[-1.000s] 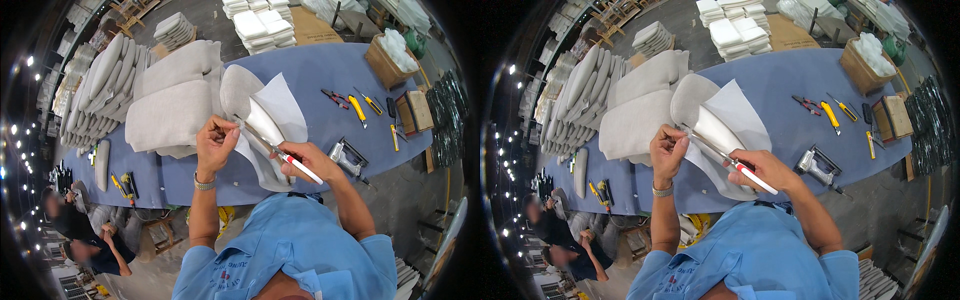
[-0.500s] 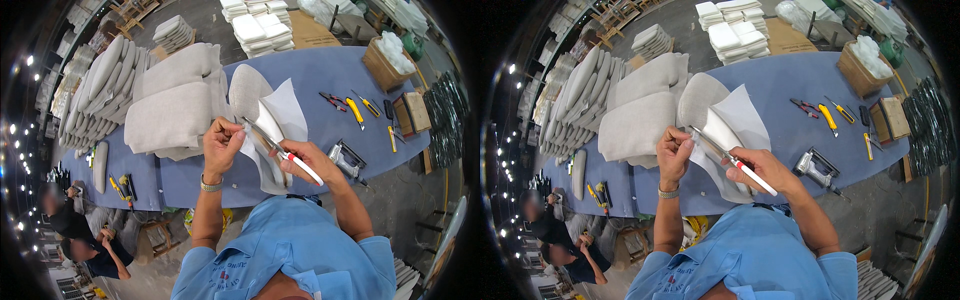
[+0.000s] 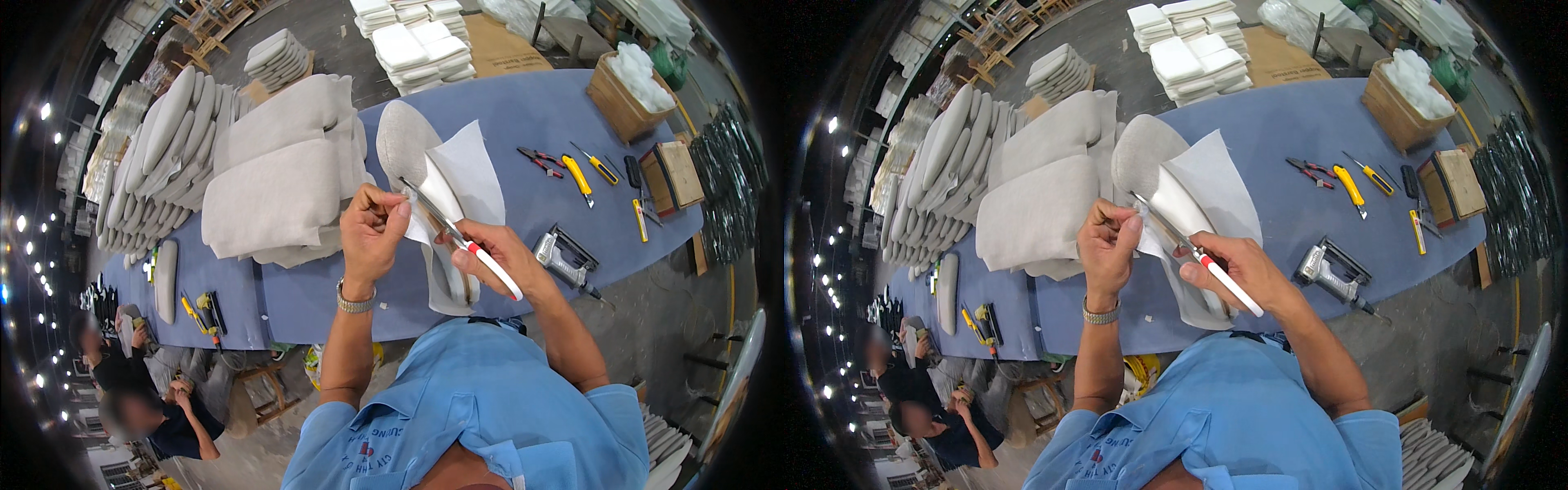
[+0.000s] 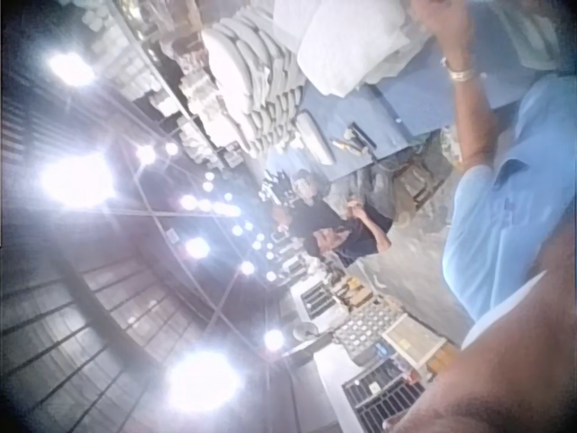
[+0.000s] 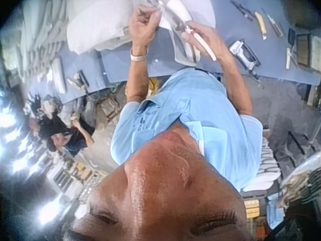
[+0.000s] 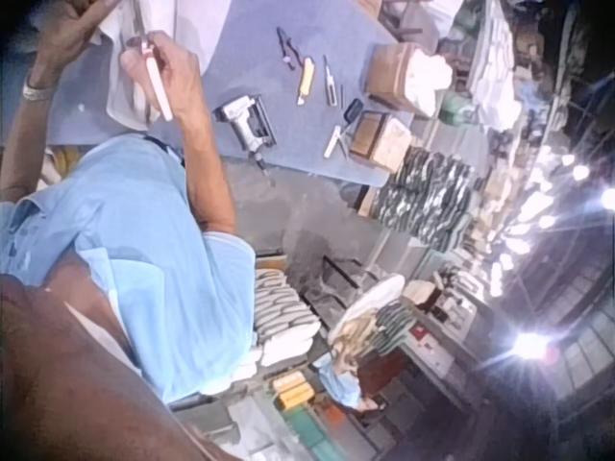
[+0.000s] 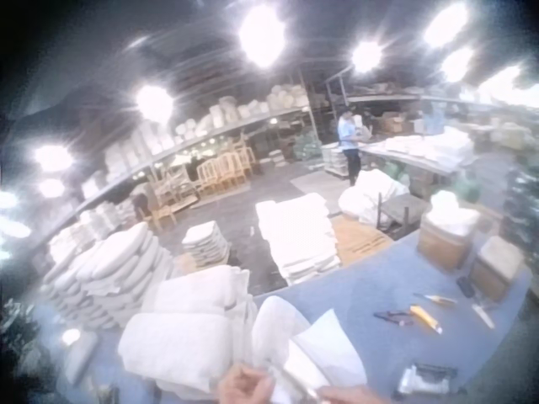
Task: The person assembles cushion covers by wrapping fabric around cushion inserts, using scissors to trim excess fabric, and a staple gun to secure the edges. The person repeatedly handles multiple cushion covers, trimming and stapling them at a workbench in a factory setting.
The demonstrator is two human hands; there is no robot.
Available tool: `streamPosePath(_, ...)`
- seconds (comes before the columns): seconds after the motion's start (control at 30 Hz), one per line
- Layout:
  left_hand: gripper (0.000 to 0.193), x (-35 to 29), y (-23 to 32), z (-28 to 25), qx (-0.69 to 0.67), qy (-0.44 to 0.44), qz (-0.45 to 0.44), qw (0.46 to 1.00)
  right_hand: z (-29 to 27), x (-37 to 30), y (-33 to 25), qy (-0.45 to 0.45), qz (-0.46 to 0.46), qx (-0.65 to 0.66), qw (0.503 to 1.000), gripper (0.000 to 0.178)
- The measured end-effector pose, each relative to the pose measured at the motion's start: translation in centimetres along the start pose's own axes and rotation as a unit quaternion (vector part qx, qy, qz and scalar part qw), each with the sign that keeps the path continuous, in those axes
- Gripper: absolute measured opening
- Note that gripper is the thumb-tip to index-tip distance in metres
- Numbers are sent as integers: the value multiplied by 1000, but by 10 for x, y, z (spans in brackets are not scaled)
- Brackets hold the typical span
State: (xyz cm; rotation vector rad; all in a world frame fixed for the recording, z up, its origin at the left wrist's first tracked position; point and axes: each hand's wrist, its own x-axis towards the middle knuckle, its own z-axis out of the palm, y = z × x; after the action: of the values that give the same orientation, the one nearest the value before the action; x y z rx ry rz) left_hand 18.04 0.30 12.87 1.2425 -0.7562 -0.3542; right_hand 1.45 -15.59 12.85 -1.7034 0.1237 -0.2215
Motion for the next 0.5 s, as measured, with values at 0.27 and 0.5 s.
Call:
streamPosePath(0.27, 11, -1, 5, 7, 11, -14, 7, 1000, 0, 3, -4, 26, 5, -44, 999, 52)
streamPosePath(0.5, 12, -12, 5, 3, -13, 11, -15, 1000, 2, 1, -2, 24, 25, -51, 998, 49)
